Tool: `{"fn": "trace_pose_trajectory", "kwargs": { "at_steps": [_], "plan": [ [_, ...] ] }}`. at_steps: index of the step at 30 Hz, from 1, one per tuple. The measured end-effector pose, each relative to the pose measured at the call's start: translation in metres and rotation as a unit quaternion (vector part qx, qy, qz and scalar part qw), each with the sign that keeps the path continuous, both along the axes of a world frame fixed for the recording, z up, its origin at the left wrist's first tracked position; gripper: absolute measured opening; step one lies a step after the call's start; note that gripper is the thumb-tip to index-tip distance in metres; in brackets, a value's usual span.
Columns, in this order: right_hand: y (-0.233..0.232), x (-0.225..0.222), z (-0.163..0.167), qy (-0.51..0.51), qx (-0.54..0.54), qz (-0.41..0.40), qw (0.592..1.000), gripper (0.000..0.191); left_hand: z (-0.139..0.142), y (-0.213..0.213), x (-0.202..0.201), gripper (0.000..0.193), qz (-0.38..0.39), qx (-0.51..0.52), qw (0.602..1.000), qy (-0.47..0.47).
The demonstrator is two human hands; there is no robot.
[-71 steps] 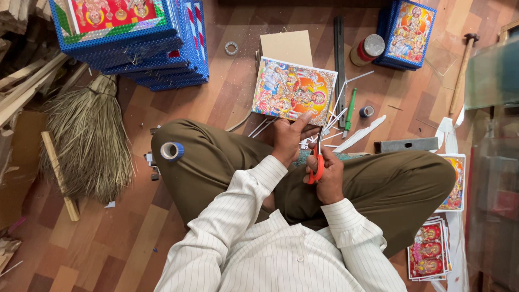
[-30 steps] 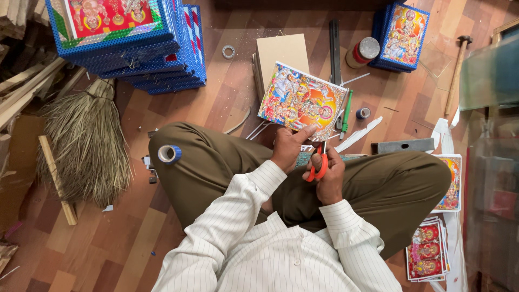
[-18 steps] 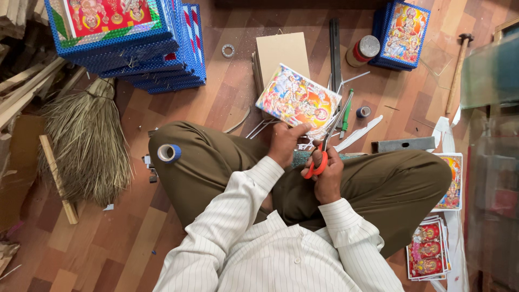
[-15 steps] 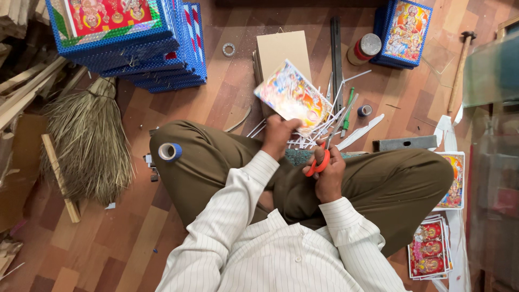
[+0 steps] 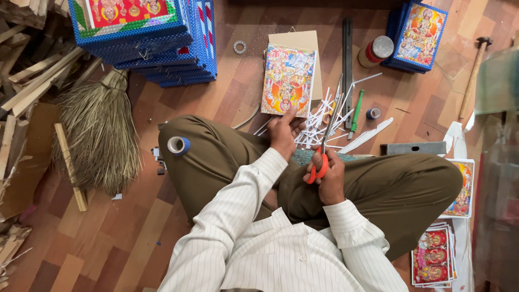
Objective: The person sits on the floor assembling small decorative picture frames. They press blue patterned trim along the frame edges, fit a printed deity image behind the frame's clear front, then use scissors to trim a printed image and place it into another frame, stacking finished frames nearby.
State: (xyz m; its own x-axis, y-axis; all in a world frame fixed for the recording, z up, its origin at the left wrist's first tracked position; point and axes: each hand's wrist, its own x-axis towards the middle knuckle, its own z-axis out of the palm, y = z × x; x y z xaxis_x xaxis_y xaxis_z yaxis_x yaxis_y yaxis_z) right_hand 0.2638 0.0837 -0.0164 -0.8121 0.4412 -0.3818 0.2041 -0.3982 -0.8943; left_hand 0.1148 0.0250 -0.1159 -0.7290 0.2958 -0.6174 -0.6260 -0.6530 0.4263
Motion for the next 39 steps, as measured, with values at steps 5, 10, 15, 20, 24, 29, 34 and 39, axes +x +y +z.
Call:
{"fn": "trace_pose_trajectory", "kwargs": {
  "at_steps": [5, 10, 15, 20, 24, 29, 34, 39],
  "plan": [
    [-0.002, 0.001, 0.002, -0.016, 0.007, 0.039, 0.999, 0.041, 0.007, -0.001, -0.01, 0.017, -0.009, -0.028, 1.0, 0.007],
    [-0.003, 0.003, 0.005, -0.011, -0.013, 0.083, 0.996, 0.045, 0.022, -0.003, -0.01, 0.027, -0.006, -0.049, 0.994, 0.099],
    [-0.003, 0.005, 0.007, 0.002, -0.017, 0.108, 0.994, 0.055, 0.038, -0.001, -0.004, 0.025, -0.001, 0.004, 0.99, 0.144],
    [-0.006, 0.004, 0.004, 0.019, -0.015, 0.09, 0.996, 0.058, 0.045, 0.0, 0.0, 0.024, -0.003, 0.011, 0.99, 0.143],
    [-0.007, 0.003, 0.001, 0.006, 0.026, 0.085, 0.996, 0.056, 0.046, 0.001, 0.004, 0.025, -0.008, 0.008, 0.99, 0.142],
    [-0.007, 0.001, 0.002, 0.004, 0.023, 0.08, 0.996, 0.054, 0.048, 0.001, 0.008, 0.026, -0.007, 0.003, 0.989, 0.149],
    [-0.009, 0.0, 0.005, -0.004, 0.029, 0.072, 0.997, 0.051, 0.048, 0.001, 0.01, 0.027, -0.006, 0.003, 0.989, 0.15],
    [-0.01, -0.002, 0.007, -0.013, 0.032, 0.064, 0.997, 0.05, 0.047, 0.003, 0.011, 0.028, -0.004, 0.003, 0.989, 0.147]
  ]
}}
